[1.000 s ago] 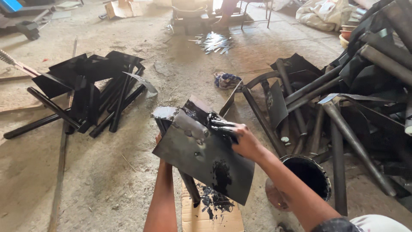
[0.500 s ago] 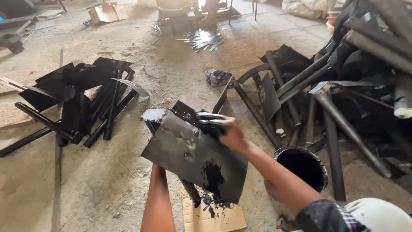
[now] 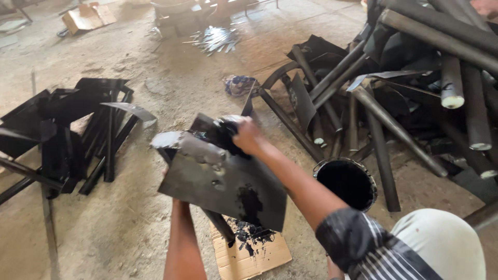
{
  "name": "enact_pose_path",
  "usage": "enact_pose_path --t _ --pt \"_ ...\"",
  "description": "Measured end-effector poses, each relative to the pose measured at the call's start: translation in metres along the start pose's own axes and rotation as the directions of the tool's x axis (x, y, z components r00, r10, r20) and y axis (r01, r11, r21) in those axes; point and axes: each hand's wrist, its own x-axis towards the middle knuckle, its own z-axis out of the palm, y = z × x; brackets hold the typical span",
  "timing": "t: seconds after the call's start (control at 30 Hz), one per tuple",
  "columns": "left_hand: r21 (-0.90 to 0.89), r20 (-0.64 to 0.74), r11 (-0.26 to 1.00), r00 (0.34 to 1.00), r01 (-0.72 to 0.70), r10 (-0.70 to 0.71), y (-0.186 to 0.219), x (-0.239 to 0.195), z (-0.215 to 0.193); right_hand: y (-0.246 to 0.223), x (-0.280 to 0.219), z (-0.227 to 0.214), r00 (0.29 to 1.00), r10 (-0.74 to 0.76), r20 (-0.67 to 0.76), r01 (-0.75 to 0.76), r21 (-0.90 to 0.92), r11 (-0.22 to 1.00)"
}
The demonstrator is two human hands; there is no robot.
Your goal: The person applies black paint to metal posts and plates using a cloth or rag by hand, dipping the cloth into a container of paint and rubbing it over the surfaces of the metal components.
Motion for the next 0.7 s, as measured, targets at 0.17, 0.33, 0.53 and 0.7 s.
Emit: enact_pose_path --t 0.17,0.33,0.53,0.7 --pt "-0.044 0.006 0.999 1.0 -0.014 0.014 0.006 0.008 -0.003 0.046 -0.086 -0.034 0.977 0.02 -0.211 -0.006 0.068 0.998" --pt "-0.019 0.009 0.999 0.999 -0.037 0.037 0.019 0.015 -0.006 0.078 -0.104 -0.06 0.938 -0.002 -0.347 0.044 0.114 0.993" --pt "0.07 -0.113 0.995 0.99 -0.074 0.082 0.035 0.016 0.007 0.086 -0.073 -0.026 0.982 -0.018 -0.19 0.054 0.184 0.981" --pt "0.283 -0.182 0.935 0.945 -0.214 0.271 0.037 0.022 0.021 0.094 -0.077 -0.032 0.981 0.009 -0.193 0.032 0.209 0.977"
